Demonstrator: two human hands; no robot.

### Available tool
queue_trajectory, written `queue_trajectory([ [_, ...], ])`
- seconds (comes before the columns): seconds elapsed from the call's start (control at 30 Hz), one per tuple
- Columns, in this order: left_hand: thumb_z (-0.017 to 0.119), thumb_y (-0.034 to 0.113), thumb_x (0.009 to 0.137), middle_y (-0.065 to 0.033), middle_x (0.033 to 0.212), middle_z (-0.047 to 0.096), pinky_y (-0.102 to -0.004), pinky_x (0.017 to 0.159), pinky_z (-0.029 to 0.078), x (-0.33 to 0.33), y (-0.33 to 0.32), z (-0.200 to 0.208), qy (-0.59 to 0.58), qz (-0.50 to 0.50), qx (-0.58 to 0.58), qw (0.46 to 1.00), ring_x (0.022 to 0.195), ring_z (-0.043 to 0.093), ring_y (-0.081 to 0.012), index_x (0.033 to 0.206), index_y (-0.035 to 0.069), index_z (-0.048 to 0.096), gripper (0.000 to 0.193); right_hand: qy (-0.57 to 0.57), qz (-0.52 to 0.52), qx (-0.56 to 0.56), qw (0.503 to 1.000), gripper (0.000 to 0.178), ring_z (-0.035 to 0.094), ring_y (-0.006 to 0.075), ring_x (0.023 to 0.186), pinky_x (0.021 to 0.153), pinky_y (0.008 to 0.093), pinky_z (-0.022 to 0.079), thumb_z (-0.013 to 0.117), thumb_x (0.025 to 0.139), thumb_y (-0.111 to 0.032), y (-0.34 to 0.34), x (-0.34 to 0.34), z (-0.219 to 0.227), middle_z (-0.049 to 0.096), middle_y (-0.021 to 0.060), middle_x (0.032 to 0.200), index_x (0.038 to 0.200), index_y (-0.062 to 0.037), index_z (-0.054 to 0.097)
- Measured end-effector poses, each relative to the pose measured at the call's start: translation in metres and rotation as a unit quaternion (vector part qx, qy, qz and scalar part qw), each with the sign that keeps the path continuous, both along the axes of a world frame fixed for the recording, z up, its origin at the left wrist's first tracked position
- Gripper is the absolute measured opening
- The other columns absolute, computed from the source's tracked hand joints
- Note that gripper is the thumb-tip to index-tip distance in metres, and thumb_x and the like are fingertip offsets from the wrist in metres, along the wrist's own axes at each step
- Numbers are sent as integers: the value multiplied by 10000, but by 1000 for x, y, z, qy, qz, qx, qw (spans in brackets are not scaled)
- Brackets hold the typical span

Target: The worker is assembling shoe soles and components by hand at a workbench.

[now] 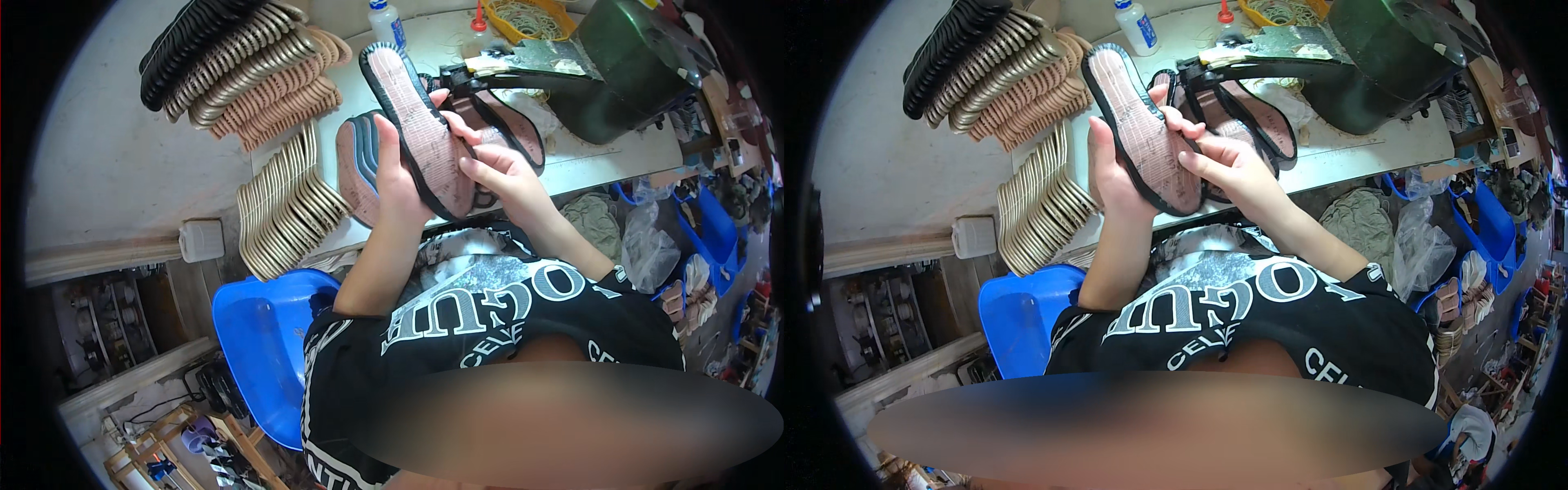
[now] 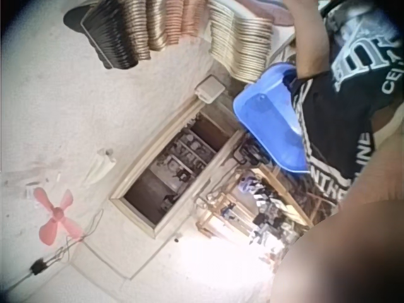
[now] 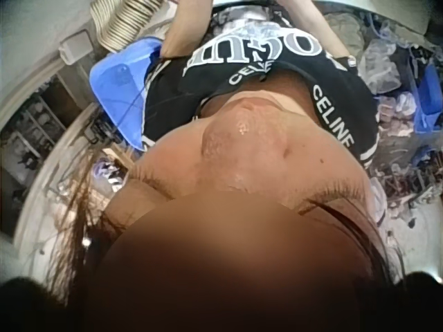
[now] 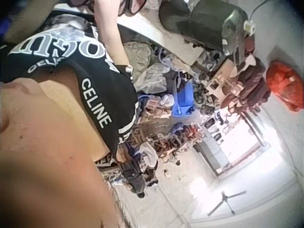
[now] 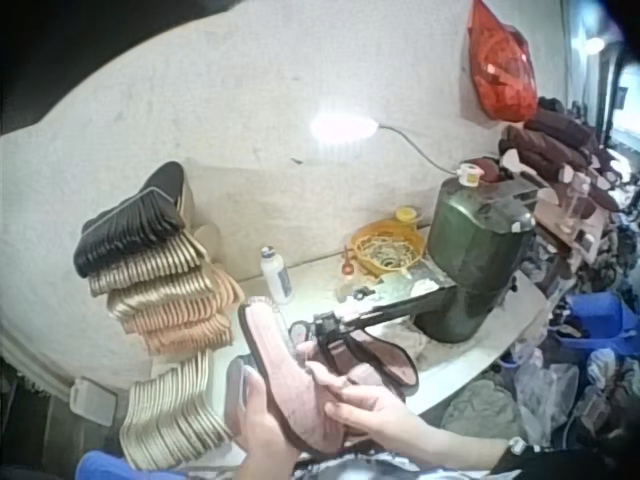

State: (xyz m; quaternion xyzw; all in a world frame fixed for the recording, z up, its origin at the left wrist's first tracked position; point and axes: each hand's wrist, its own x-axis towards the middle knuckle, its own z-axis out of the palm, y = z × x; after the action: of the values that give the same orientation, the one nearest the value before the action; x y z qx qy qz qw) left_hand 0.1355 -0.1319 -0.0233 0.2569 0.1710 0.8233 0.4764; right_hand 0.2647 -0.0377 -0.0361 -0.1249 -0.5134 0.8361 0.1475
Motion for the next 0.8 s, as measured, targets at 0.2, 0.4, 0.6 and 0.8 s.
queue_trajectory([
  [0.2,306,760,826,-84,822,466,-299,727,422,9,6,-9,56,167,-45,983,752,473,-174,1213,-47,414,902,97,-176,359,911,194,554,138,780,715,259,448,706,789,-109,-15,-11,11,581,49,878,939,-18,624],
  [0.4,280,745,842,-76,803,476,-250,655,419,11,11,-22,172,203,-119,956,722,471,-140,1208,-51,443,891,66,-148,321,933,111,550,118,751,694,253,442,678,795,-71,-17,-12,10,602,56,806,874,5,660],
  [0.6,280,754,832,-62,811,481,-238,656,425,15,11,-19,229,233,-154,932,740,488,-129,1213,-45,448,901,39,-108,264,958,124,535,122,718,669,260,431,657,824,-95,-16,-6,18,587,54,786,875,15,634],
  [0.8,288,756,833,-40,807,461,-214,651,382,16,10,-23,248,225,-170,927,713,453,-105,1189,-1,462,855,51,-69,297,951,97,493,161,774,713,277,413,579,880,-95,-19,-1,17,509,68,835,897,-8,539],
])
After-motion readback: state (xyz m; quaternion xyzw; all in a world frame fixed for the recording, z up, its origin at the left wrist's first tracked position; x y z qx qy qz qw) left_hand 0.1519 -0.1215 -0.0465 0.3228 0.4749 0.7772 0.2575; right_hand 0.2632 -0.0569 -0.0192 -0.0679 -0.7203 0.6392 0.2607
